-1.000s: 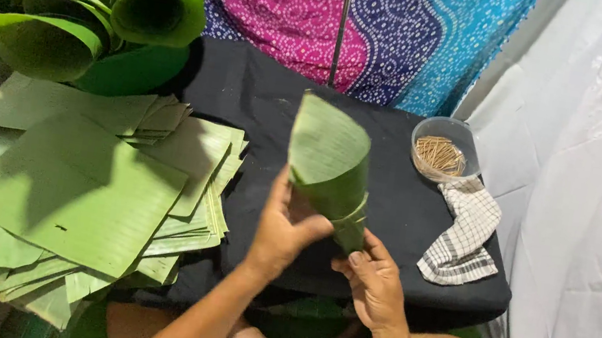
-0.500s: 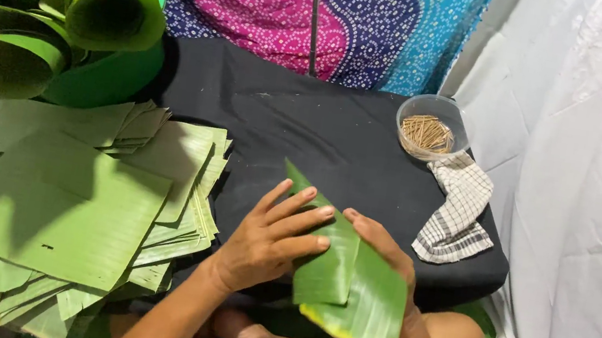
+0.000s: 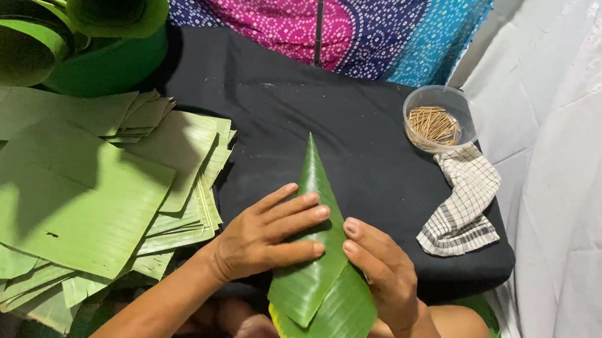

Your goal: Fold banana leaves into cone shapes and secure them with small wooden pins.

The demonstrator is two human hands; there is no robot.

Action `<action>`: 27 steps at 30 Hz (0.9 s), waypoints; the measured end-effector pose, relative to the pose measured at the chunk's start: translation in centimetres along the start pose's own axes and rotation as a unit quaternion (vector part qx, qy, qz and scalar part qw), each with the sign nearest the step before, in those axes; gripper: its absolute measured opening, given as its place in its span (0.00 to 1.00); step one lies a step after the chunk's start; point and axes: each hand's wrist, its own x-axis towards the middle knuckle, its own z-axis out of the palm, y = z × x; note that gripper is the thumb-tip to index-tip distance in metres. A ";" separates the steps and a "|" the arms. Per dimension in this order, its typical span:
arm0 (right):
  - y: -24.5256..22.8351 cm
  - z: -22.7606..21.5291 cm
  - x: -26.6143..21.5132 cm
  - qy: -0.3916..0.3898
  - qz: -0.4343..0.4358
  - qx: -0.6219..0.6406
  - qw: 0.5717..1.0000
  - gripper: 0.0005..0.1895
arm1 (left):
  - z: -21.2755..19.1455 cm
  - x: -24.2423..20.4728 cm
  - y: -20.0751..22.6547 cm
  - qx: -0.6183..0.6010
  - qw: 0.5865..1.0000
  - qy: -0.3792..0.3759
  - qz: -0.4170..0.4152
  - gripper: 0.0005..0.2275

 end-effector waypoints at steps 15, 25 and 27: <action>1.1 4.2 -4.9 0.139 0.329 0.139 0.924 0.17 | 0.8 1.4 1.3 -0.132 0.984 0.026 -0.113 0.37; 1.6 4.7 -5.7 0.087 0.415 0.167 0.890 0.12 | 1.2 1.8 1.6 -0.020 0.990 -0.017 -0.137 0.36; 1.1 4.5 -4.4 0.079 0.431 0.195 0.877 0.14 | 1.4 1.5 1.4 -0.160 0.963 0.044 -0.213 0.38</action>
